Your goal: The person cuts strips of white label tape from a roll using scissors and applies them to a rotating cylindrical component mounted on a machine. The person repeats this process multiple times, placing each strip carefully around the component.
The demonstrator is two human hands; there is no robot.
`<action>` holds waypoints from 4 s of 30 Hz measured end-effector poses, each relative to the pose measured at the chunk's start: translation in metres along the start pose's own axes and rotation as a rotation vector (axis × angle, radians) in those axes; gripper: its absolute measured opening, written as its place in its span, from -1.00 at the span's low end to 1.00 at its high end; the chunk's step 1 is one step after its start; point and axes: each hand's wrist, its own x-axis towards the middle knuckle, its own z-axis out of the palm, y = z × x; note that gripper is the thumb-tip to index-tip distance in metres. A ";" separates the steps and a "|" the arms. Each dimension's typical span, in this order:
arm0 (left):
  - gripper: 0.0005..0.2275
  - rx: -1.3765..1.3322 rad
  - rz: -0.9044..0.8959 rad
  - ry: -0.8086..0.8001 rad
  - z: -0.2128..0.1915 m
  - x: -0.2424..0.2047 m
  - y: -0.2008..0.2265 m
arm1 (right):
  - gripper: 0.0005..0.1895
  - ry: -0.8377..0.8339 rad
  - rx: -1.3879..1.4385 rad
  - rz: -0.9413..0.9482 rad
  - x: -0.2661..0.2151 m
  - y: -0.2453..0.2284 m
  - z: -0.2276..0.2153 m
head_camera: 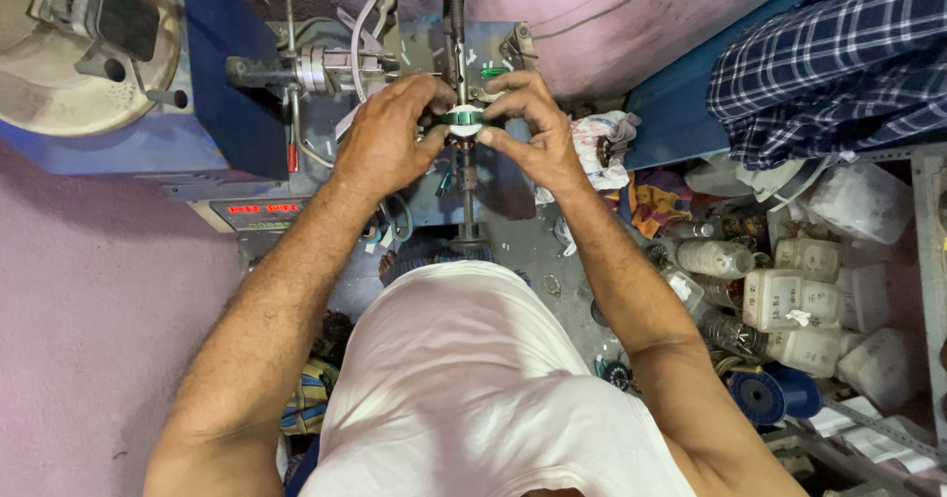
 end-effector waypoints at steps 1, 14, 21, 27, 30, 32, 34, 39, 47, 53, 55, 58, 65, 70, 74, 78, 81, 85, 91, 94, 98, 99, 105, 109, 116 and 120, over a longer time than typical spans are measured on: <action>-0.71 -0.016 0.013 0.004 0.000 0.001 -0.001 | -0.73 0.014 0.103 0.037 0.001 0.000 -0.001; -0.68 0.089 0.037 0.062 -0.005 -0.006 0.015 | -0.61 0.053 0.130 0.083 -0.004 0.001 0.003; -0.81 0.123 0.030 0.559 -0.010 -0.111 -0.001 | -0.68 0.231 0.025 0.113 -0.039 -0.013 -0.004; -0.89 -0.254 -0.707 0.801 0.042 -0.225 -0.118 | -0.72 0.190 -0.177 0.160 -0.041 -0.032 0.012; -0.83 -0.842 -0.986 0.815 0.075 -0.245 -0.175 | -0.77 0.174 -0.281 0.085 -0.032 -0.043 0.022; -0.76 -1.014 -1.105 0.765 0.086 -0.247 -0.195 | -0.78 0.164 -0.430 0.048 -0.028 -0.051 0.026; -0.70 -1.078 -1.230 0.669 0.089 -0.243 -0.201 | -0.78 0.157 -0.465 0.021 -0.024 -0.056 0.030; -0.67 -1.201 -1.232 0.662 0.076 -0.213 -0.199 | -0.75 0.120 -0.604 -0.010 -0.020 -0.067 0.035; -0.83 -1.150 -1.228 0.576 0.067 -0.209 -0.201 | -0.72 0.108 -0.706 -0.010 -0.017 -0.075 0.040; -0.87 -0.985 -1.084 0.718 0.071 -0.213 -0.188 | -0.67 0.188 -0.527 0.052 -0.023 -0.077 0.036; -0.86 -0.873 -0.991 0.853 0.070 -0.213 -0.178 | -0.66 0.251 -0.512 0.188 -0.032 -0.082 0.032; -0.86 -0.959 -0.850 0.951 0.054 -0.216 -0.154 | -0.67 0.315 -0.453 0.274 -0.040 -0.081 0.027; -0.92 -1.104 -0.607 0.765 0.008 -0.179 -0.047 | -0.56 0.178 -0.585 0.090 -0.028 -0.066 0.039; -0.85 -1.131 -0.601 0.482 0.021 -0.134 0.020 | -0.58 0.161 -0.501 0.098 -0.026 -0.064 0.034; -0.79 -1.215 -0.525 0.337 0.034 -0.104 0.038 | -0.73 0.258 -0.316 0.139 -0.035 -0.060 0.021; -0.75 -1.229 -0.565 0.283 0.042 -0.090 0.041 | -0.84 0.334 0.416 0.393 -0.050 -0.054 0.020; -0.74 -1.244 -0.559 0.260 0.048 -0.084 0.042 | -0.84 0.292 0.556 0.459 -0.058 -0.055 0.020; -0.75 -1.244 -0.539 0.257 0.053 -0.083 0.042 | -0.85 0.280 0.638 0.486 -0.057 -0.059 0.023; -0.76 -1.205 -0.527 0.252 0.052 -0.078 0.049 | -0.92 0.309 0.604 0.519 -0.048 -0.064 0.024; -0.78 -0.824 -0.491 0.229 0.039 -0.076 0.059 | -0.94 0.286 0.507 0.469 -0.049 -0.066 0.022; -0.83 -0.039 -0.271 0.212 0.013 -0.074 0.071 | -0.97 0.244 0.414 0.451 -0.049 -0.063 0.021; -0.83 0.062 -0.194 0.252 0.009 -0.072 0.072 | -0.97 0.257 0.429 0.452 -0.050 -0.061 0.020; -0.81 0.281 -0.125 0.246 -0.004 -0.050 0.054 | -0.96 0.289 0.422 0.424 -0.047 -0.045 0.017; -0.81 0.116 -0.243 0.028 0.001 -0.026 0.026 | -0.95 0.299 0.457 0.425 -0.043 -0.035 0.017; -0.78 0.138 -0.349 -0.073 0.008 -0.016 0.008 | -0.98 0.306 0.455 0.403 -0.038 -0.021 0.020; -0.81 0.127 -0.369 -0.033 0.011 -0.011 0.008 | -0.97 0.318 0.410 0.402 -0.036 -0.015 0.022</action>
